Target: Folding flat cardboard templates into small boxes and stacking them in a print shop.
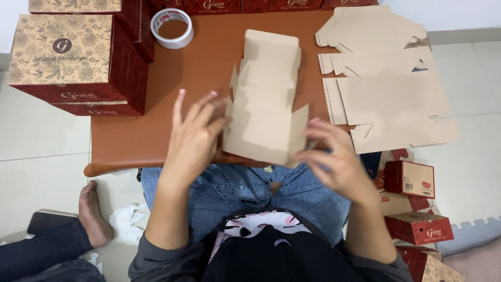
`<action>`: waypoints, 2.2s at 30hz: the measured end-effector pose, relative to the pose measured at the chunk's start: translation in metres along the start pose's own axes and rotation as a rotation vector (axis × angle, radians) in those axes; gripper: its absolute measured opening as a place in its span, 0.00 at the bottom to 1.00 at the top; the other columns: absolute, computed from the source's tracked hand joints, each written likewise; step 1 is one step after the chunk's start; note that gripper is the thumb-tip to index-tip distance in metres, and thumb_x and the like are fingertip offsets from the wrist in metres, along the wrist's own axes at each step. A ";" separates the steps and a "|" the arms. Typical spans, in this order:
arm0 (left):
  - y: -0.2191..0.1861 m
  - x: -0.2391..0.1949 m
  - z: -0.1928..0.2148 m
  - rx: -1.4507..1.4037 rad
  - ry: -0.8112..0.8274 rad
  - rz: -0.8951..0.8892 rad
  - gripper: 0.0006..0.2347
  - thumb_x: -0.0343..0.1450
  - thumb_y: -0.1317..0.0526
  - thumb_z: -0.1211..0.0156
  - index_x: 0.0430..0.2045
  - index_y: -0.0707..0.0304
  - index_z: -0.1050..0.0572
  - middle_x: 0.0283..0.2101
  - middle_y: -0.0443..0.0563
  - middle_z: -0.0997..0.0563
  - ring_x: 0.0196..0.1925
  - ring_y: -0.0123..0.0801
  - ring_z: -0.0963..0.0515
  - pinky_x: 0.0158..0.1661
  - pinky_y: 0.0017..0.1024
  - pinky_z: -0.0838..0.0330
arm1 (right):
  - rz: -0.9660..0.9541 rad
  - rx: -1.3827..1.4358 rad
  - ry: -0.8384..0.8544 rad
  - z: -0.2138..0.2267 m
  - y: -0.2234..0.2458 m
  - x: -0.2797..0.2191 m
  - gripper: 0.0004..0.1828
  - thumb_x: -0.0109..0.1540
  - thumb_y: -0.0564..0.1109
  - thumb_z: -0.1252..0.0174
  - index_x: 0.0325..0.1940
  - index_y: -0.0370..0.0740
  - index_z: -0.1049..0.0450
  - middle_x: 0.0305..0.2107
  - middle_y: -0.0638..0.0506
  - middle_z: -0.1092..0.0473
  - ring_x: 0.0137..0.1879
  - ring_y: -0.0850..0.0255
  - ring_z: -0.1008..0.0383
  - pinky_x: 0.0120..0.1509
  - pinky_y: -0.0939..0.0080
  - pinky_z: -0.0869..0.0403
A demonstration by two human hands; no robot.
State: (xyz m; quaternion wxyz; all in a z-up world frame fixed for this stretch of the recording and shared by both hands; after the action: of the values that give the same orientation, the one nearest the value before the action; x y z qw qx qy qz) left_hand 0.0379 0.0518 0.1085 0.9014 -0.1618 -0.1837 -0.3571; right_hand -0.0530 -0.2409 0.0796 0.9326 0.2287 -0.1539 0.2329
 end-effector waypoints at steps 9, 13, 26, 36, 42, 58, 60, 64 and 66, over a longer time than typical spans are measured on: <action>-0.044 -0.030 0.002 -0.382 -0.055 -0.030 0.23 0.65 0.51 0.30 0.52 0.60 0.24 0.38 0.50 0.19 0.42 0.39 0.20 0.65 0.58 0.44 | 0.220 0.093 -0.131 -0.059 0.033 0.047 0.05 0.63 0.44 0.38 0.42 0.47 0.20 0.33 0.55 0.24 0.44 0.59 0.25 0.46 0.59 0.30; -0.031 -0.050 -0.023 -0.280 -0.102 0.034 0.19 0.67 0.58 0.31 0.52 0.57 0.23 0.30 0.41 0.22 0.36 0.32 0.21 0.62 0.49 0.37 | 0.182 0.065 -0.103 -0.062 0.011 0.055 0.10 0.61 0.43 0.36 0.47 0.47 0.21 0.35 0.53 0.23 0.46 0.57 0.24 0.47 0.58 0.30; -0.026 -0.069 -0.033 -0.348 -0.307 0.103 0.05 0.65 0.66 0.29 0.25 0.57 0.22 0.29 0.44 0.20 0.34 0.36 0.20 0.61 0.56 0.38 | 0.098 0.018 0.089 -0.035 0.025 0.095 0.05 0.65 0.45 0.43 0.37 0.44 0.25 0.26 0.51 0.28 0.40 0.52 0.24 0.39 0.55 0.26; -0.032 -0.064 -0.041 -0.279 -0.433 0.189 0.05 0.66 0.68 0.30 0.26 0.61 0.22 0.26 0.46 0.22 0.32 0.38 0.21 0.60 0.58 0.37 | 0.047 0.076 0.259 -0.033 0.030 0.104 0.06 0.63 0.42 0.43 0.41 0.39 0.23 0.29 0.46 0.23 0.43 0.49 0.24 0.48 0.50 0.28; -0.035 -0.061 -0.032 -0.204 -0.504 0.141 0.05 0.67 0.68 0.29 0.28 0.62 0.23 0.31 0.47 0.21 0.37 0.37 0.18 0.61 0.59 0.38 | 0.066 0.074 0.235 -0.035 0.030 0.101 0.05 0.64 0.45 0.44 0.39 0.43 0.26 0.29 0.48 0.25 0.44 0.51 0.25 0.47 0.52 0.29; -0.040 -0.052 -0.041 -0.122 -0.530 0.064 0.04 0.71 0.67 0.34 0.36 0.62 0.19 0.41 0.49 0.16 0.51 0.40 0.16 0.66 0.54 0.44 | 0.194 0.107 0.137 -0.047 0.035 0.089 0.08 0.69 0.40 0.52 0.40 0.39 0.27 0.31 0.45 0.27 0.45 0.47 0.26 0.47 0.51 0.27; -0.039 -0.050 -0.045 -0.058 -0.527 0.063 0.08 0.71 0.68 0.35 0.43 0.62 0.19 0.32 0.47 0.18 0.47 0.39 0.16 0.66 0.56 0.43 | 0.189 0.222 0.125 -0.040 0.045 0.090 0.10 0.64 0.31 0.52 0.42 0.34 0.24 0.33 0.41 0.25 0.47 0.44 0.25 0.50 0.50 0.25; -0.030 -0.052 -0.044 -0.093 -0.478 0.097 0.09 0.71 0.67 0.35 0.43 0.62 0.19 0.29 0.47 0.21 0.45 0.37 0.17 0.67 0.57 0.46 | 0.183 0.075 -0.081 -0.038 0.027 0.082 0.13 0.65 0.34 0.47 0.50 0.42 0.23 0.43 0.46 0.27 0.55 0.46 0.28 0.56 0.49 0.26; -0.025 -0.054 -0.047 -0.122 -0.443 0.161 0.06 0.71 0.68 0.36 0.40 0.61 0.18 0.27 0.46 0.22 0.45 0.37 0.18 0.68 0.58 0.50 | -0.023 -0.003 -0.242 -0.034 0.005 0.076 0.16 0.65 0.32 0.47 0.56 0.40 0.25 0.52 0.44 0.30 0.53 0.45 0.28 0.56 0.48 0.27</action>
State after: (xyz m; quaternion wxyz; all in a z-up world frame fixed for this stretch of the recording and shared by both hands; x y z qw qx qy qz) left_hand -0.0065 0.0463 0.0471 0.8532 -0.3043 -0.3417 -0.2503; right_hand 0.0149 -0.1920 0.0831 0.9101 0.2553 -0.2632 0.1928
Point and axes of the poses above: each hand's wrist, its own x-axis towards the middle knuckle, its own z-axis out of the back of the hand, y = z × x, the point moved 2 cm from there along x, towards the middle knuckle
